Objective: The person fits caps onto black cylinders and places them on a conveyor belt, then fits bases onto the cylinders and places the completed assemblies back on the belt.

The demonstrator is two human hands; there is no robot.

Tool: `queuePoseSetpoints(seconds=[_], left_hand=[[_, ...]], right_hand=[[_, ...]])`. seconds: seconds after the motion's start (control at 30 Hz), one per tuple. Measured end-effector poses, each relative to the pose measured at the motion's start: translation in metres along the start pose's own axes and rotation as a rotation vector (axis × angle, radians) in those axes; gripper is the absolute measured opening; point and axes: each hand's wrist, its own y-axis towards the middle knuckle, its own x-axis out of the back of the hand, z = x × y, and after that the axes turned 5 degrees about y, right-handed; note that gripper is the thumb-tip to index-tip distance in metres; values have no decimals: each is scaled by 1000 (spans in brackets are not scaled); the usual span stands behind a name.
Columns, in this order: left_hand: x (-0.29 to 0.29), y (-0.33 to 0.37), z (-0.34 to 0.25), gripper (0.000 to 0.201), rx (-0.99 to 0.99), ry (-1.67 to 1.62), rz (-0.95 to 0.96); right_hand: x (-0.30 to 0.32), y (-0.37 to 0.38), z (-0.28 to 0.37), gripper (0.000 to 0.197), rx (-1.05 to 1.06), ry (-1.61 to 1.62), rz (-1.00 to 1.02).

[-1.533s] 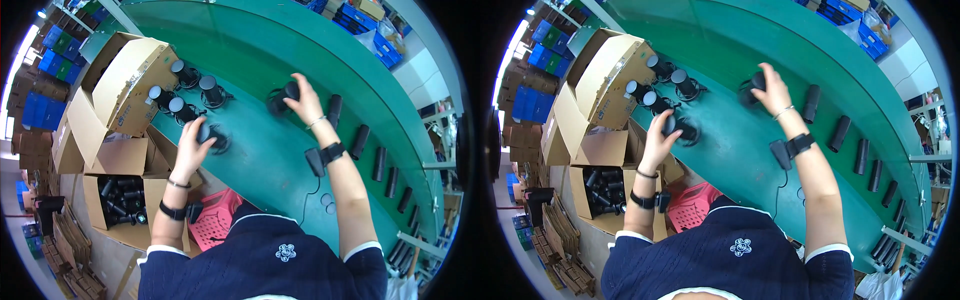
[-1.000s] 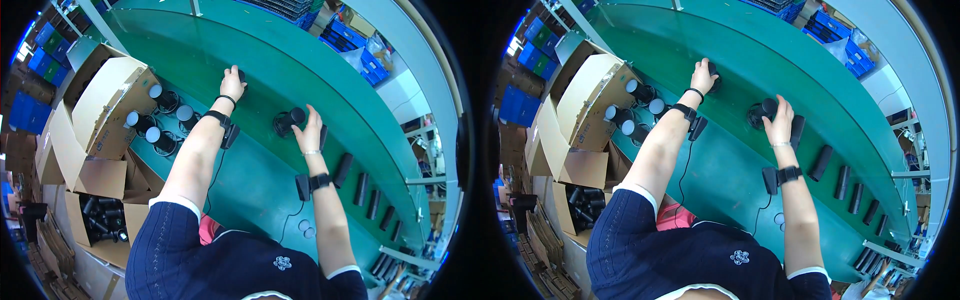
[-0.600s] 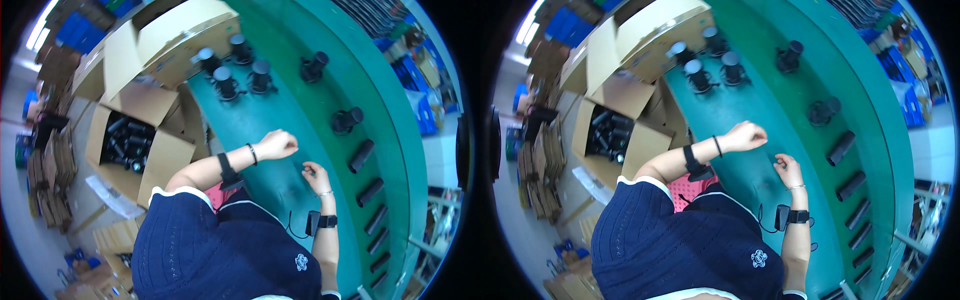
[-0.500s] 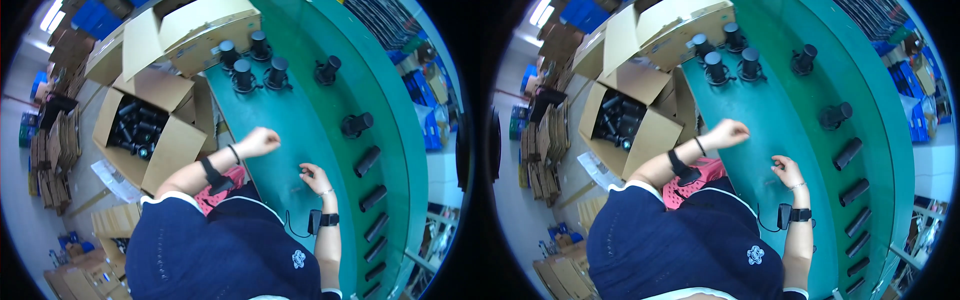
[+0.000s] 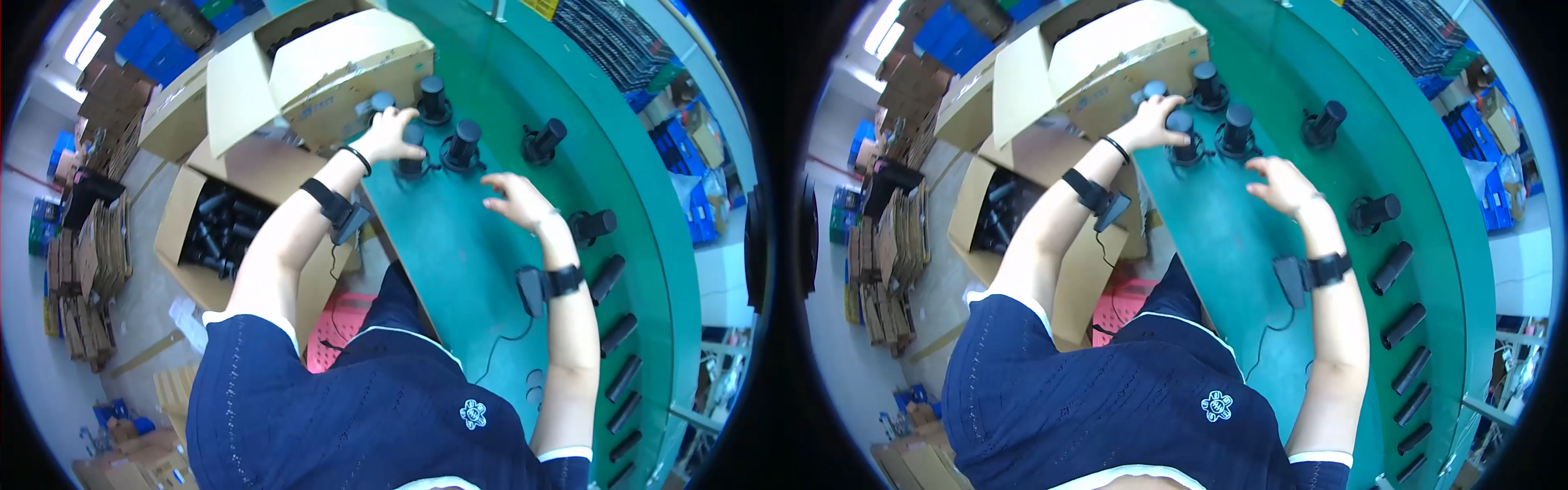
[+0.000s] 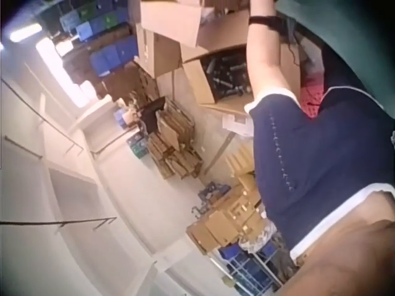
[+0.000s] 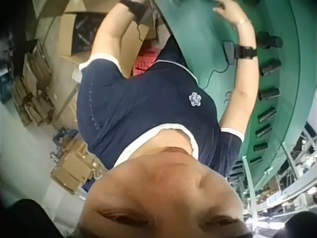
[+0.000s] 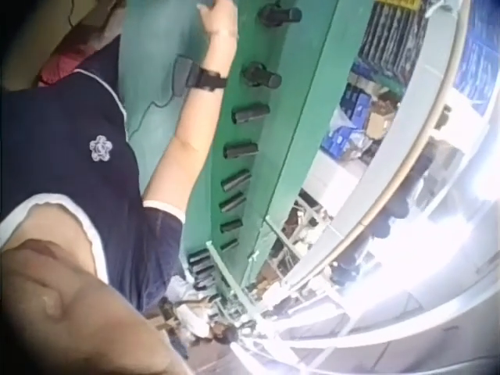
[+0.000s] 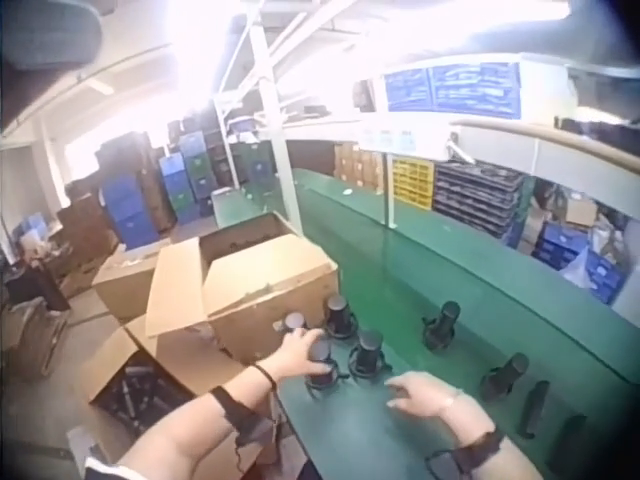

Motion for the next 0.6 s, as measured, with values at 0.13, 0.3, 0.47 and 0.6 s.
queuePoseSetpoints(seconds=[0.13, 0.3, 0.47, 0.6], left_hand=[[-37, 29, 20, 74, -84, 16, 154], [-25, 55, 38, 49, -241, -221, 360], [13, 60, 49, 49, -282, -461, 474], [25, 64, 53, 47, -382, -553, 535]], right_hand=[[-8, 94, -2, 84, -182, -229, -278], [-34, 155, -44, 84, -227, -105, -253], [29, 193, -73, 52, -228, -24, -553], [56, 242, -128, 52, -406, -184, -580]])
